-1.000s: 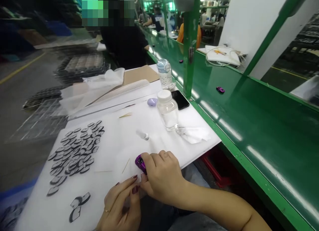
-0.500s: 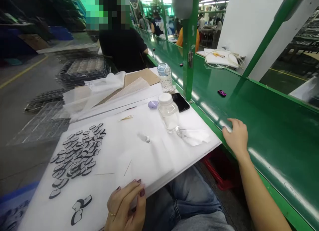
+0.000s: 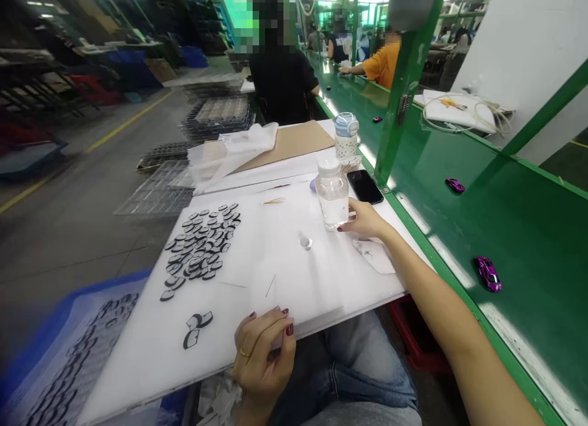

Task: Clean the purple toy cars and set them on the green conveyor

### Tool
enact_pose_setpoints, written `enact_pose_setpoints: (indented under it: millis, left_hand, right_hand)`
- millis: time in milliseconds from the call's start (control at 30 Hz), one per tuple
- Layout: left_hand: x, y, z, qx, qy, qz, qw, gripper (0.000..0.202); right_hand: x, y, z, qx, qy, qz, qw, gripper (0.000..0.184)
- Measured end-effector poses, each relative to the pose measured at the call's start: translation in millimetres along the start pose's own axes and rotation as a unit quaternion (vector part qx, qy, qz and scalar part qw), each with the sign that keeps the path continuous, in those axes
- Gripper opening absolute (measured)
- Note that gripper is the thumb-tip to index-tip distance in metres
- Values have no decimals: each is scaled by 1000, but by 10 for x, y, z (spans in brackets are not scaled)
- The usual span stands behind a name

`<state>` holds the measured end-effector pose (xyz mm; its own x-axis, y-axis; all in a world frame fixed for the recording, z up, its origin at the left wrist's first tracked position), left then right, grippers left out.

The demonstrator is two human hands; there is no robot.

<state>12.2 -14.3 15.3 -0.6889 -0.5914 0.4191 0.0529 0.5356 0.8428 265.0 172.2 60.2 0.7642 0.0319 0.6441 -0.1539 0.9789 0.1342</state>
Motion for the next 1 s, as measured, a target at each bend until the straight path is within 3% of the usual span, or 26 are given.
enact_pose_setpoints:
  millis: [100,167,200,267,367,433,500,633,833,900,1000]
  left_hand:
    - [-8,7,-25,20,0,-10,1000,16]
    - [-15,9,-37,31,-4,-10,999,15]
    - [-18,10,-40,36,-6,-10,999,15]
    - [-20,13,-42,44,-6,-12,999,14]
    - [-22,12,-41,55,-1,-10,998,14]
    - [-25,9,-42,61,0,-9,998,13]
    - [-27,10,-47,66,-2,-13,998,13]
    - [-34,21,-52,68,-8,-18,997,12]
    - [-19,6,-28,39,6,-1,999,14]
    - [-5,5,-22,24,9,6,1000,15]
    - [29,39,-29,16,0,26,1000,16]
  right_hand:
    - [100,-333,242,-19,-43,-82,996,45]
    - [111,-644,488,-10,-54,-150,987,14]
    - [73,-788,629,25,-34,-182,982,8]
    - [-176,-967,888,113,20,-95,989,8]
    - [-667,-981,1138,226,-17,45,973,28]
    - [-880,-877,1209,286,-61,56,955,23]
    - [-956,-768,1240,317,-56,29,946,18]
    - [-975,-657,1237,277,9,4,961,17]
    - [-1135,-719,1173,202,-30,39,978,13]
    - [-1032,-824,1172,190,-31,46,980,14]
    - [-643,-998,1052,133,-6,88,987,39]
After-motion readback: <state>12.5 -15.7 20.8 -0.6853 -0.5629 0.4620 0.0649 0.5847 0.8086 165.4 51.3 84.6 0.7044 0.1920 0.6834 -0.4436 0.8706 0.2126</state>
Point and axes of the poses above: each hand's wrist, its own y-axis towards the middle knuckle, its own x-axis out of the back of the hand, z = x × y, the point moved 3 cm from there along y, towards the middle knuckle, and after that the axes turned 2 degrees about y, right-handed, at the moved point
